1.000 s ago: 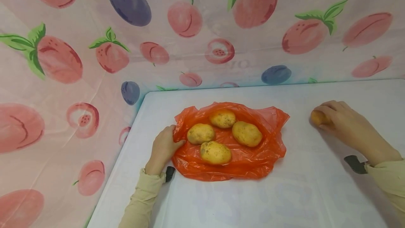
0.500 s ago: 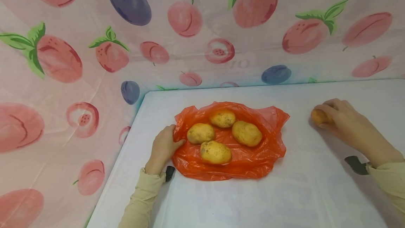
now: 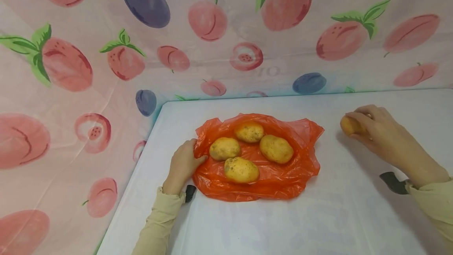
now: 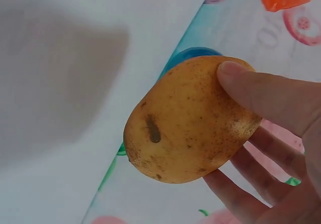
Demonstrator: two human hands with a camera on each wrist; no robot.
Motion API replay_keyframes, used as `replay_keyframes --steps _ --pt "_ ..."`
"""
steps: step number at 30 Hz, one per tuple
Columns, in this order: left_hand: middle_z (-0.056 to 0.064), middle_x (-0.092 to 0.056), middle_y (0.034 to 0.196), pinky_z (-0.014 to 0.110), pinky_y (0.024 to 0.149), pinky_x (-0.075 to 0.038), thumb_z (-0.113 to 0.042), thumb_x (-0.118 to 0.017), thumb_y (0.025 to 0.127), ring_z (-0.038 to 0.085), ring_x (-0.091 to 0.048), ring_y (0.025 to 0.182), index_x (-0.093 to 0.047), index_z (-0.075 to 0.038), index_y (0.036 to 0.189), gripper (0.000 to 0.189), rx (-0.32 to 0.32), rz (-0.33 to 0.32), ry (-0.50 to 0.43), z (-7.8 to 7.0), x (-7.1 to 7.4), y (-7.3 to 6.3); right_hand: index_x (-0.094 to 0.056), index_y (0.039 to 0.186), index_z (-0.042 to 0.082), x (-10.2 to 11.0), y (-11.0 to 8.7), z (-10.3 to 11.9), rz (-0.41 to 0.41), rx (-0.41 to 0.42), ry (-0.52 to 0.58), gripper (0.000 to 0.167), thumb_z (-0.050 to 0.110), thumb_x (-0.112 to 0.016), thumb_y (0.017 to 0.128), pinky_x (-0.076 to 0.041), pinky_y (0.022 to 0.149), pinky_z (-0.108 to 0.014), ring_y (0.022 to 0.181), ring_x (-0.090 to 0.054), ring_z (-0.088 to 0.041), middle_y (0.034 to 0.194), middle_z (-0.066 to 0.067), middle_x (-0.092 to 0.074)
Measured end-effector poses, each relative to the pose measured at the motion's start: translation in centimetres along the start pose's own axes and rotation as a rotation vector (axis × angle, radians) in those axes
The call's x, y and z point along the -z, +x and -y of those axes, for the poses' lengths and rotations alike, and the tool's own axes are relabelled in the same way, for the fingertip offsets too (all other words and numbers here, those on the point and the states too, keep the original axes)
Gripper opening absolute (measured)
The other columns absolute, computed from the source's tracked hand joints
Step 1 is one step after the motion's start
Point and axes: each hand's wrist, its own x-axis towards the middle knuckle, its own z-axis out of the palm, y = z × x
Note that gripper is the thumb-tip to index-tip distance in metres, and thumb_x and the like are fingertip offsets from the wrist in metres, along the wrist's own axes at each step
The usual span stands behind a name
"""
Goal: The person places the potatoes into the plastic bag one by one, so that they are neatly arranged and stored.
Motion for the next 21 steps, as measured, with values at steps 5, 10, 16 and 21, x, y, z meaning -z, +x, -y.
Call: replay_keyframes --steps 5,10,16,21 --pt "0.013 -0.064 0.111 0.046 0.090 -0.055 -0.022 -0.078 0.086 0.029 -0.059 0.097 -0.056 -0.001 0.127 0.050 0.006 0.003 -0.002 -0.1 0.1 -0.1 -0.064 0.115 -0.005 0.4 0.2 0.8 -0.043 0.038 0.031 0.060 -0.008 -0.089 0.060 -0.052 0.078 -0.059 0.101 -0.052 -0.042 0.111 -0.025 -0.055" --pt "0.014 -0.064 0.110 0.046 0.090 -0.055 -0.021 -0.078 0.086 0.029 -0.059 0.096 -0.056 -0.001 0.127 0.051 0.008 0.003 0.001 -0.1 0.1 0.0 -0.064 0.116 -0.004 0.9 0.5 1.7 -0.071 0.050 0.038 0.061 -0.006 -0.090 0.060 -0.053 0.077 -0.059 0.100 -0.054 -0.040 0.111 -0.024 -0.055" --pt "0.013 -0.064 0.110 0.046 0.089 -0.055 -0.022 -0.078 0.085 0.029 -0.059 0.096 -0.057 -0.001 0.126 0.050 0.005 0.000 -0.003 0.0 0.0 0.0 -0.063 0.119 -0.002 1.6 1.0 3.0 -0.066 0.035 0.029 0.063 -0.002 -0.090 0.062 -0.054 0.078 -0.059 0.104 -0.054 -0.039 0.114 -0.022 -0.055" --pt "0.014 -0.064 0.110 0.046 0.089 -0.055 -0.022 -0.078 0.085 0.029 -0.059 0.096 -0.057 -0.001 0.126 0.050 0.004 -0.002 -0.002 0.0 0.0 0.0 -0.062 0.121 0.000 1.9 1.3 3.8 -0.076 0.045 0.020 0.066 0.000 -0.091 0.061 -0.054 0.077 -0.059 0.105 -0.053 -0.038 0.116 -0.021 -0.054"
